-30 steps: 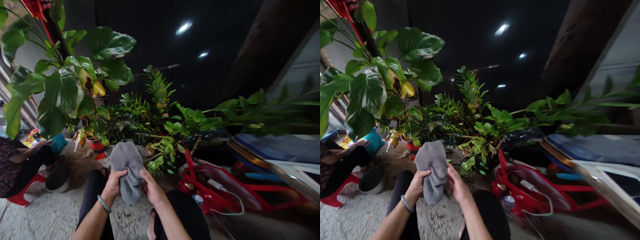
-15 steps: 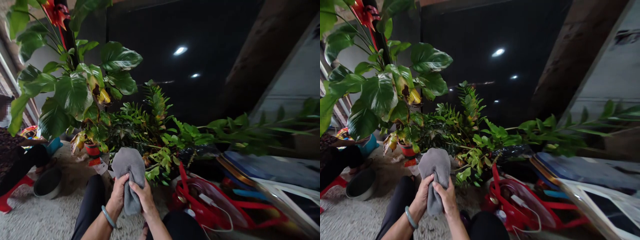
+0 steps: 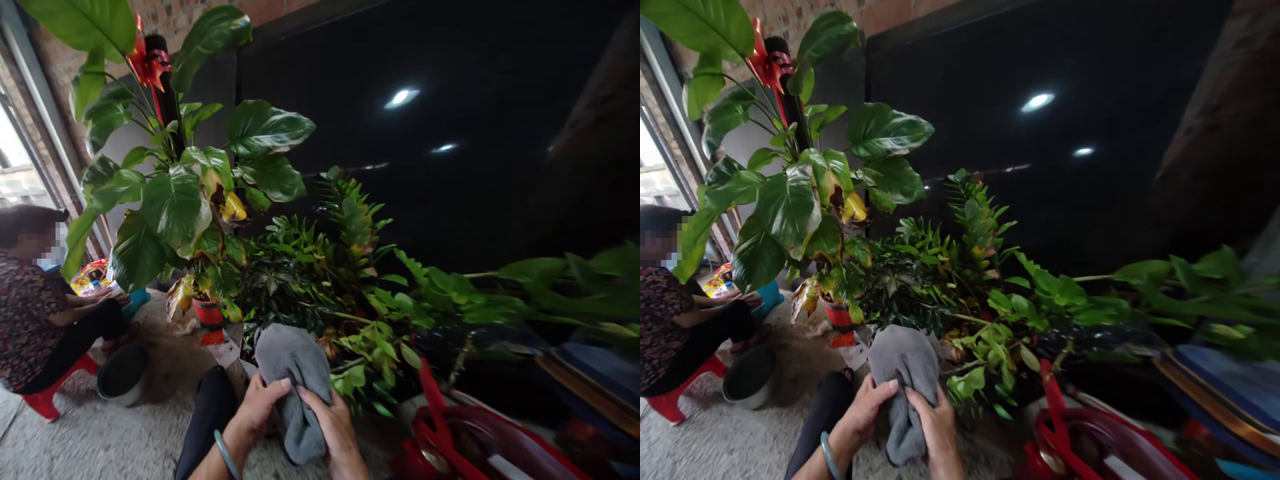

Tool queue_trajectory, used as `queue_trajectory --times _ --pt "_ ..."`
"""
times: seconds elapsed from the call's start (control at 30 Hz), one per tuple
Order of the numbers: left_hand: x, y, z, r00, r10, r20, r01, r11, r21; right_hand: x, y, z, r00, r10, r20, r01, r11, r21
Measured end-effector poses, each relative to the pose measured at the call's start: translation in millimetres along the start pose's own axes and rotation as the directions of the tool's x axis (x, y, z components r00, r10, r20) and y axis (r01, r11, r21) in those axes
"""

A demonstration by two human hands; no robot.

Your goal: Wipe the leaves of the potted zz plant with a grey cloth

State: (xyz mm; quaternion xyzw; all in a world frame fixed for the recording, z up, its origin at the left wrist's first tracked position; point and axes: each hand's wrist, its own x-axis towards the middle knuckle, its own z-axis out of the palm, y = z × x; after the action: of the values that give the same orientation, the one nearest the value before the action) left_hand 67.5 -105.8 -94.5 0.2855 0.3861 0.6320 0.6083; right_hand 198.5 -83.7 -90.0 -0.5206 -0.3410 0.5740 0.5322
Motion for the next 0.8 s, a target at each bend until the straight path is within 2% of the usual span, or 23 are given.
queue_trajectory --times 0.03,0.1,0.13,0.17,0.2,0.3,0.33,0.4,0.5,0.57,0.6,0.67,0.73,0.8 --pt "4.4 4.3 -12.2 0.998 0.055 0.009 -0.056 0.995 0.079 -0.7 -7.1 -2.1 1.000 0.012 -0.021 -0.012 1.000 0.025" --pt "16.6 11.3 -42.5 0.973 0.213 -0.089 -0.178 0.938 0.296 -2.2 -31.4 -5.3 0.999 0.005 -0.050 0.000 0.995 0.095" --pt "23.9 13.3 -58.8 0.935 0.293 -0.199 -0.184 0.882 0.434 -2.3 -48.2 -5.4 0.998 -0.026 -0.059 0.033 0.991 0.127" --pt "31.6 13.9 -74.4 0.891 0.373 -0.259 -0.182 0.816 0.549 -1.3 -67.1 -4.1 0.995 -0.076 -0.067 0.085 0.985 0.151" --pt "39.4 13.2 -87.9 0.864 0.422 -0.275 -0.173 0.761 0.626 1.2 -86.7 -1.0 0.987 -0.140 -0.078 0.151 0.975 0.165" --pt "60.4 5.1 -110.9 0.853 0.450 -0.263 -0.134 0.677 0.724 16.8 -131.9 17.4 0.940 -0.303 -0.154 0.330 0.922 0.203" --pt "66.4 1.7 -112.6 0.857 0.444 -0.261 -0.128 0.674 0.728 22.9 -137.2 24.9 0.936 -0.305 -0.174 0.340 0.911 0.233" --pt "77.3 -4.2 -110.4 0.857 0.431 -0.281 -0.122 0.701 0.703 30.9 -129.0 37.7 0.965 -0.201 -0.170 0.246 0.916 0.318" --pt "91.1 -7.0 -104.0 0.862 0.378 -0.339 -0.113 0.794 0.598 24.1 -85.6 41.4 0.995 0.058 -0.083 -0.022 0.923 0.383" --pt "98.0 -5.0 -102.1 0.890 0.294 -0.348 -0.089 0.862 0.500 11.2 -61.1 33.7 0.993 0.113 -0.024 -0.098 0.933 0.345" --pt "100.6 -3.5 -101.7 0.910 0.242 -0.336 -0.071 0.891 0.449 5.2 -56.7 28.9 0.995 0.102 -0.005 -0.096 0.944 0.315" --pt "103.8 -0.9 -100.9 0.948 0.137 -0.288 -0.025 0.933 0.360 -0.7 -66.6 22.3 1.000 0.021 0.006 -0.022 0.966 0.258" --pt "105.0 -0.1 -98.7 0.972 0.057 -0.227 0.016 0.951 0.307 5.0 -93.4 24.2 0.993 -0.108 -0.051 0.117 0.966 0.229" --pt "105.2 -1.4 -94.8 0.983 0.006 -0.183 0.045 0.959 0.278 19.4 -117.5 35.1 0.969 -0.217 -0.116 0.239 0.941 0.239"
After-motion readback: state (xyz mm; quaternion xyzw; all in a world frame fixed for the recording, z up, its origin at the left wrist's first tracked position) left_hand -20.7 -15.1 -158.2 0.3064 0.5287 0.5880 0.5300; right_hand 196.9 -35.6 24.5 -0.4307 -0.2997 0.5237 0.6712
